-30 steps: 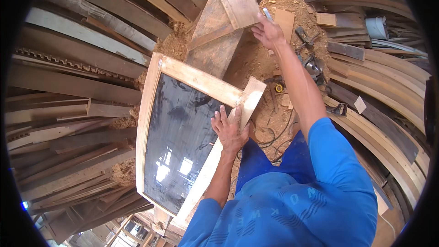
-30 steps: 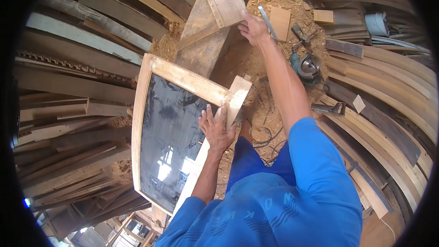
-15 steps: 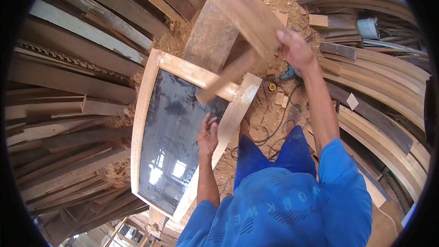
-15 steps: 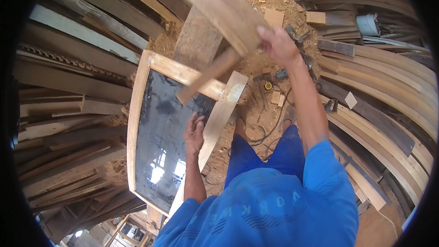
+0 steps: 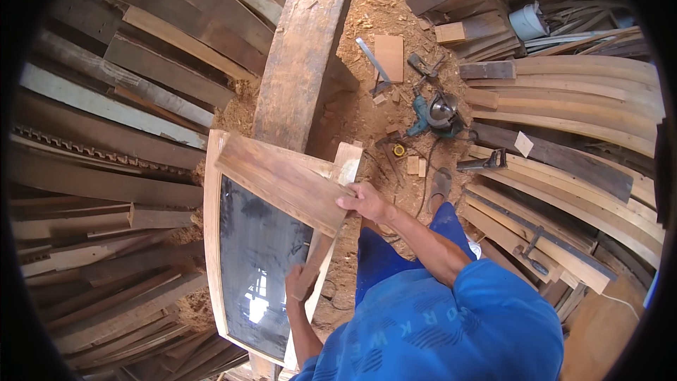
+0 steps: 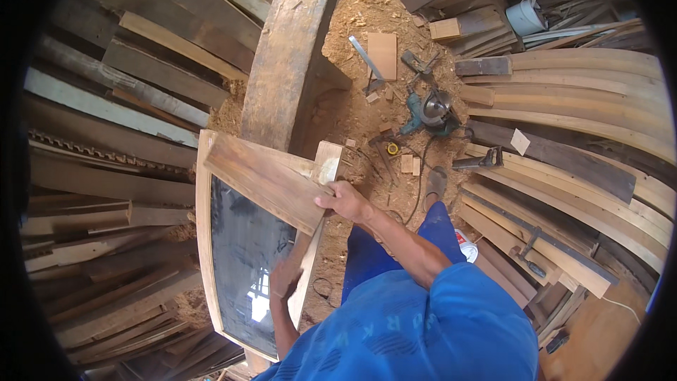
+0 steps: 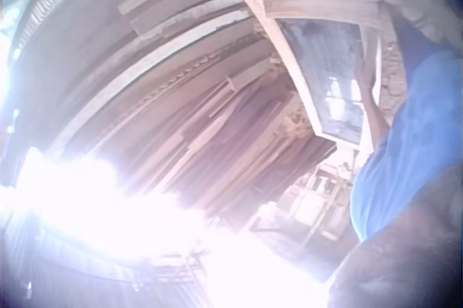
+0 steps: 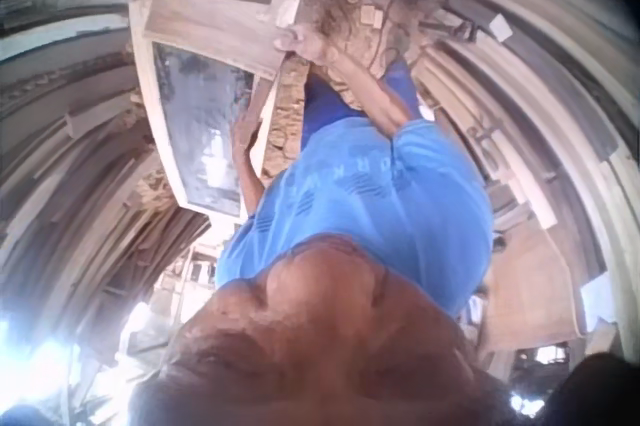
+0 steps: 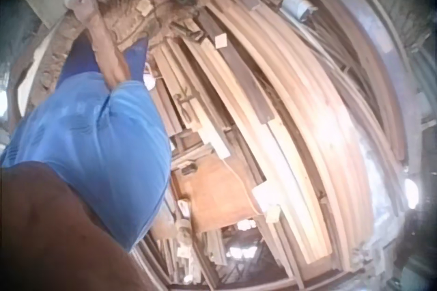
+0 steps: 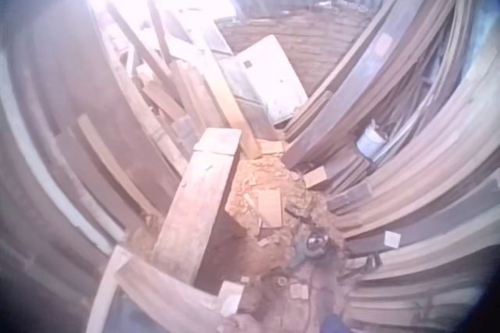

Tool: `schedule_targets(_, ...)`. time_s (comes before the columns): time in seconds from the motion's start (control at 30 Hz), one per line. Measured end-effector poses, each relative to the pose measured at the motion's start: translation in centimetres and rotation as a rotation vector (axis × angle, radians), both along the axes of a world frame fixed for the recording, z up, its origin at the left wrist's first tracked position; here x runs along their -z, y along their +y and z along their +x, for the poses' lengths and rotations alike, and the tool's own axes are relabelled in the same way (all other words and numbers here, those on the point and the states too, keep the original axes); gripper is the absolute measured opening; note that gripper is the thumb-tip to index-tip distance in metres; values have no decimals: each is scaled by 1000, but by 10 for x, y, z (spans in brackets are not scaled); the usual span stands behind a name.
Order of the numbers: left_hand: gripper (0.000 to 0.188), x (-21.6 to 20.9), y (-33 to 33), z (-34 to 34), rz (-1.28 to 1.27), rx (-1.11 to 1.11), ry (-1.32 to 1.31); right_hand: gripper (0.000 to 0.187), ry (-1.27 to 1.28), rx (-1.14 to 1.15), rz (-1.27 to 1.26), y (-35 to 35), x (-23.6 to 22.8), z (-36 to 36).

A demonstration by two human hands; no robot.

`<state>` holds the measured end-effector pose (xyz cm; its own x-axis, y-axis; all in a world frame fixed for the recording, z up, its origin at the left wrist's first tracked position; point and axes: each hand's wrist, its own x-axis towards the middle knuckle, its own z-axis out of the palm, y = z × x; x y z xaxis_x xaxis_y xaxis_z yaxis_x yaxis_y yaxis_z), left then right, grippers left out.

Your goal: The person measures and marks a wooden plank with a square and pencil, then cuts it using a circular saw to fit onto a larger wooden frame with a glass panel.

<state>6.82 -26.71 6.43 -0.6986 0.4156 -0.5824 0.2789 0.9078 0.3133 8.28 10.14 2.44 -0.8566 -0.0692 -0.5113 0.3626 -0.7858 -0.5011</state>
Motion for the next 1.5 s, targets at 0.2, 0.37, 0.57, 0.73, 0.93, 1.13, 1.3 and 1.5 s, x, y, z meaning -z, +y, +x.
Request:
schedule_targets(0.2, 44, -10, -68, 24, -1, -506, 118, 41, -8, -95, 256, -17, 6, 12)
schedule_targets(0.37, 72, -56, 4, -29, 82, -529, -131, 38, 5, -395, 680, -62, -31, -3)
schedule_targets(0.57, 83, -27, -71, -3, -346, -378, -202, 35, 357, -884, 646, -63, -1, -2)
schedule_targets(0.73, 90, -40, -29, -1, -636, -215, 188, 30, -71, -784, 271, 101, 36, 42)
schedule_targets(0.93, 83, -40, 148, -16, 44, 8, 518, 26, -276, -426, 1298, 170, 229, 16)
schedule_targets(1.13, 99, 21, 192, 9, 108, 81, 383, 36, 82, -1227, 1776, 231, 479, -56)
schedule_targets(1.3, 107, 16, 117, 6, 283, -587, 254, 45, -327, -634, 1666, 246, 521, -118)
schedule_targets(1.5, 118, 14, 123, -38, 160, -512, -18, 29, -432, -360, 1657, 255, 585, -151)
